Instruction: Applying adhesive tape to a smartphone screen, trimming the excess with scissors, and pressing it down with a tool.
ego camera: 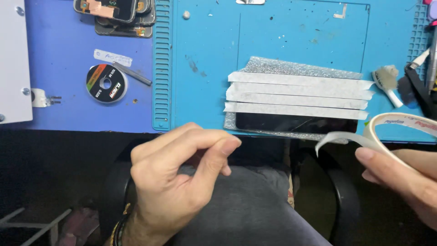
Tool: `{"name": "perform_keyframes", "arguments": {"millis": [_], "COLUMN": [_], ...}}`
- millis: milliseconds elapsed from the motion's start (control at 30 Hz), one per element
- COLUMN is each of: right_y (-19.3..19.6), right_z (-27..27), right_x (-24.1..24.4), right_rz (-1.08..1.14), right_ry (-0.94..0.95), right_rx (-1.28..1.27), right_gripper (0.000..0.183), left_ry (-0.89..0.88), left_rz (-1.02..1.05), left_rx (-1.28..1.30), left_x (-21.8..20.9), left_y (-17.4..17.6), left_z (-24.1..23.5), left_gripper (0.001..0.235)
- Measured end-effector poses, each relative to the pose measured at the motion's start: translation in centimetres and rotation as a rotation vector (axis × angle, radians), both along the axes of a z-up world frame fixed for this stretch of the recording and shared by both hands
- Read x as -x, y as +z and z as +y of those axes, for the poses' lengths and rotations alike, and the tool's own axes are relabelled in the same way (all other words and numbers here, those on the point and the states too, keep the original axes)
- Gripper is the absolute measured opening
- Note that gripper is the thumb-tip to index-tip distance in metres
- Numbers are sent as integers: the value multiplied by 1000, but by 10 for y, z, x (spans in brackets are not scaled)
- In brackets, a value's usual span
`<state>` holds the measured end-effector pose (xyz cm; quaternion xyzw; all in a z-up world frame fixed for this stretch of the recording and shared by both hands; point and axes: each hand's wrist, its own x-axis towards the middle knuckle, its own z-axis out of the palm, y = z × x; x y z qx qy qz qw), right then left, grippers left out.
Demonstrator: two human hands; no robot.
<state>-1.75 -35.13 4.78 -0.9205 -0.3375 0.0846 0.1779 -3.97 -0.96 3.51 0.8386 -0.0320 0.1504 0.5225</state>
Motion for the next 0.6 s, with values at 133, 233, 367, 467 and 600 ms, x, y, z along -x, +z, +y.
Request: {"name": "perform_keyframes", "arguments": {"millis": [133,233,367,467,600], "right_y": [22,26,24,21,22], "right_z": [26,33,29,18,24], "right_x": [0,-9,-11,-13,-14], "right_rz": [67,-72,-144,-199,-198], "right_ry": [-74,77,172,246,236], "right_rx": [-2,44,108,154,140], "right_gripper": [80,72,66,63,62], "left_ry": [-123,-185,-201,-204,-216], "left_rz": [179,207,172,39,-13], "left_rx": [197,101,122,61,69], "left_x": [-12,-19,-21,-25,-30], "left_y": [8,11,14,3,-5], "left_z": [-3,-15,-29,-37,-37], "left_gripper": [42,67,59,38,20]}}
